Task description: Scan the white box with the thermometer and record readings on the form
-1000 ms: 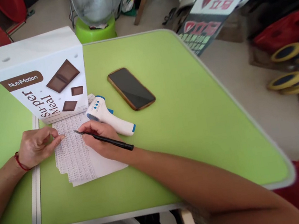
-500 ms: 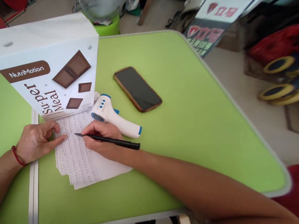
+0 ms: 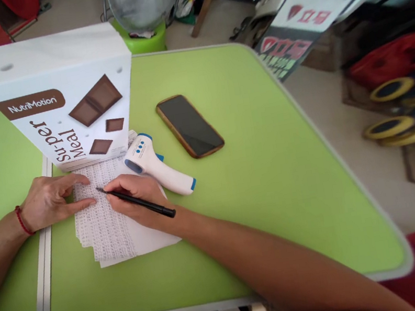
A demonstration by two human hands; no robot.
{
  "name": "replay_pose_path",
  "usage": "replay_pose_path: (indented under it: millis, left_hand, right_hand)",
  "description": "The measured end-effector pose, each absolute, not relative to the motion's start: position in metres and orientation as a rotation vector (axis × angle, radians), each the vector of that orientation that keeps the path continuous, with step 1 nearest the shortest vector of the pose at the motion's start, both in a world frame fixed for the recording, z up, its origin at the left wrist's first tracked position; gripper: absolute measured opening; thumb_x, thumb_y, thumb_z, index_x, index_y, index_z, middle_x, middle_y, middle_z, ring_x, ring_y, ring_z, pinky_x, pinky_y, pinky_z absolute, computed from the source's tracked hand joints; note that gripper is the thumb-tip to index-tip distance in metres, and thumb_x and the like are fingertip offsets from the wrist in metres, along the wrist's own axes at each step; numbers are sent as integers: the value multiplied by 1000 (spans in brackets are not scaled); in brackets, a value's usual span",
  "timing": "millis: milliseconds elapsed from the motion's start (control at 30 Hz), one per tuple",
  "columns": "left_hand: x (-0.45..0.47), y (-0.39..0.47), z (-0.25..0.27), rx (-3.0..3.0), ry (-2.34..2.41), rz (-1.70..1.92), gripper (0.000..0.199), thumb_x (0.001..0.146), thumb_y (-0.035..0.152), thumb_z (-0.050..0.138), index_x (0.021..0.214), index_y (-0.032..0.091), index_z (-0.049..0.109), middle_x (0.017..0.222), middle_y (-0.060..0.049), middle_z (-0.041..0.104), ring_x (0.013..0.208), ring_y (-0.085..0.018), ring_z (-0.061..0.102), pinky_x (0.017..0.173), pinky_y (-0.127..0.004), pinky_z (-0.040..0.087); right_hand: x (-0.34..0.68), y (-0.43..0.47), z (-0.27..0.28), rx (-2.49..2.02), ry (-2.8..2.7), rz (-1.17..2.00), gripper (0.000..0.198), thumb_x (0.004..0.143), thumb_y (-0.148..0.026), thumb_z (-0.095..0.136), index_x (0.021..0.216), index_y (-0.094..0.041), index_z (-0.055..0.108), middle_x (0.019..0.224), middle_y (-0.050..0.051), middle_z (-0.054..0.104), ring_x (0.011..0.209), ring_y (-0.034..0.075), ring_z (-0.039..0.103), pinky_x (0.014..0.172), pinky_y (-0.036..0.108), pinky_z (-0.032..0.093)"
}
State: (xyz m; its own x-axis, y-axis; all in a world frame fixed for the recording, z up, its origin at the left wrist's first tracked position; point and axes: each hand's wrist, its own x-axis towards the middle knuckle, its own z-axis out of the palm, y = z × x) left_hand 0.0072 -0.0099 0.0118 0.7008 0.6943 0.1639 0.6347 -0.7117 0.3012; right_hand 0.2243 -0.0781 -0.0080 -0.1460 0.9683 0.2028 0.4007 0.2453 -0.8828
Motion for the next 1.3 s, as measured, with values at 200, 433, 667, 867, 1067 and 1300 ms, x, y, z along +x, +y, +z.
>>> replay_pose_path:
  millis: [200,433,667,867,1067,1300]
  left_hand:
    - [7,-9,12,2689,1049,413,35,80,51,67,95,19,70,49,5,56,43,-10,48,47,-23,33]
    - [7,-9,11,2688,1052,422,36,80,52,67,95,19,70,49,5,55,43,-10,48,46,-22,33]
    - [7,-9,11,2680,1052,420,36,79,52,68,95,19,71,49,5,56,44,-10,49,47,-22,33]
    - [7,-9,11,2682,1058,418,36,80,53,66,95,20,70,50,5,57,44,-10,50,47,-22,33]
    - [8,-8,10,2685,1058,427,37,79,53,67,95,20,71,51,5,57,44,-10,50,47,-23,33]
    - [7,-8,11,2680,1047,426,37,80,53,67,95,20,70,52,4,58,45,-10,51,48,-22,34]
  right_hand:
    - [223,-77,-9,-1316,-1669,838,8,79,-22,59,81,-22,67,73,0,71,61,13,62,56,25,49]
    - [223,-79,-7,-1298,-1637,909,9,75,-22,59,77,-22,68,69,-1,71,57,12,61,52,23,47]
    - [221,-78,-10,-1320,-1602,818,8,78,-22,59,79,-22,67,72,0,71,61,13,62,57,25,50]
    - [223,-79,-6,-1308,-1610,899,8,76,-22,59,76,-21,67,67,-1,70,56,11,59,51,23,46]
    - [222,-79,-8,-1314,-1598,906,9,76,-23,59,78,-21,67,68,0,69,57,11,60,52,23,48]
    - [223,-79,-7,-1321,-1622,862,7,76,-21,58,77,-22,65,68,-1,69,57,12,60,53,24,47]
